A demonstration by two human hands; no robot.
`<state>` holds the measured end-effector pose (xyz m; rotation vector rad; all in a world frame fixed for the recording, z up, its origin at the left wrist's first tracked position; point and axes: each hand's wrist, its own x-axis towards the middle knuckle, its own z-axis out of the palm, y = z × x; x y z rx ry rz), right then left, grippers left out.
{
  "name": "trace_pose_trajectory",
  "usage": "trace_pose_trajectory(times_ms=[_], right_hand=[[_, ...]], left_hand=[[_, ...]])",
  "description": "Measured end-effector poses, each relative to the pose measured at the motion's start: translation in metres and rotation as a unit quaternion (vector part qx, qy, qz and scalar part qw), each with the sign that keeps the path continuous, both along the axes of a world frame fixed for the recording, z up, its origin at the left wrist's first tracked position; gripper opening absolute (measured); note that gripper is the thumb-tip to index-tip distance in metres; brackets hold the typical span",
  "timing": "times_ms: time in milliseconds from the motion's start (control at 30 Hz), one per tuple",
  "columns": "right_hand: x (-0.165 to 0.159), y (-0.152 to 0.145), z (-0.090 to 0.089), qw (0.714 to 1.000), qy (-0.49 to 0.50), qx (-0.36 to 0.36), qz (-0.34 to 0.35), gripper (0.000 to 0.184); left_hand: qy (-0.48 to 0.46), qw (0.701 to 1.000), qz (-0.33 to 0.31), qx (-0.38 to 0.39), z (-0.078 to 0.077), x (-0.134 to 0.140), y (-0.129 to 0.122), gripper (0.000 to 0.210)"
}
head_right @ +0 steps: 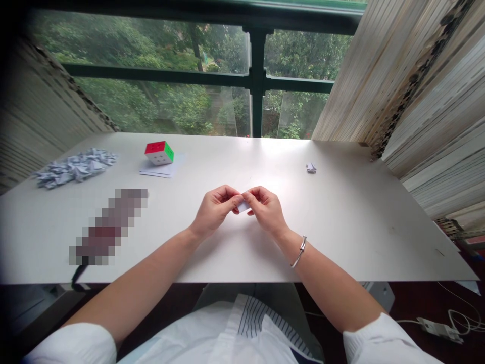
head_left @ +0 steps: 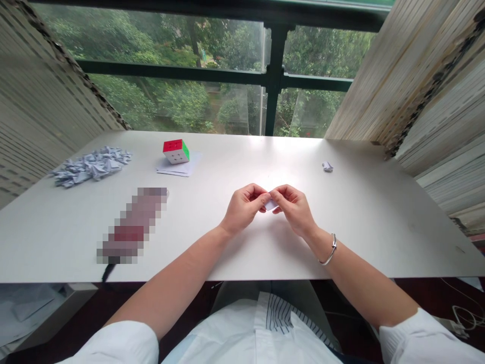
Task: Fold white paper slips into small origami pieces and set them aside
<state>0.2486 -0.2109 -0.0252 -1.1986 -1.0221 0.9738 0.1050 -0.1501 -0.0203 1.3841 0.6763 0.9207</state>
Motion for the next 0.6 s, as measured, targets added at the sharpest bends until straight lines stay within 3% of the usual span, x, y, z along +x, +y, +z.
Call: trace_pose_trajectory(times_ms=[133, 233, 400, 600], right_hand=[[0.0017, -0.0005, -0.0002, 0.997, -0.055, -0.036, 0.029, 0.04], [0.0032, -0.0019, 0.0005, 0.995, -0.093, -0.022, 0.034, 0.041], [0.0049, -0.0029, 0.0018, 0.995, -0.098, 0.0, 0.031, 0.04], [0.0062, -0.0016, 0.0044, 0.994, -0.075, -0.004, 0.075, 0.039]], left_hand=[[-0.005, 1.0, 0.02, 0.009, 0.0003, -0.0011, 0.0004, 0.026], [-0.006, 1.0, 0.004, -0.02, 0.0008, -0.0021, 0.0012, 0.03], [0.027, 0.996, -0.057, -0.057, 0.0036, -0.0056, 0.0034, 0.03], [0.034, 0.997, -0.051, -0.054, 0.0063, -0.0078, 0.006, 0.029]])
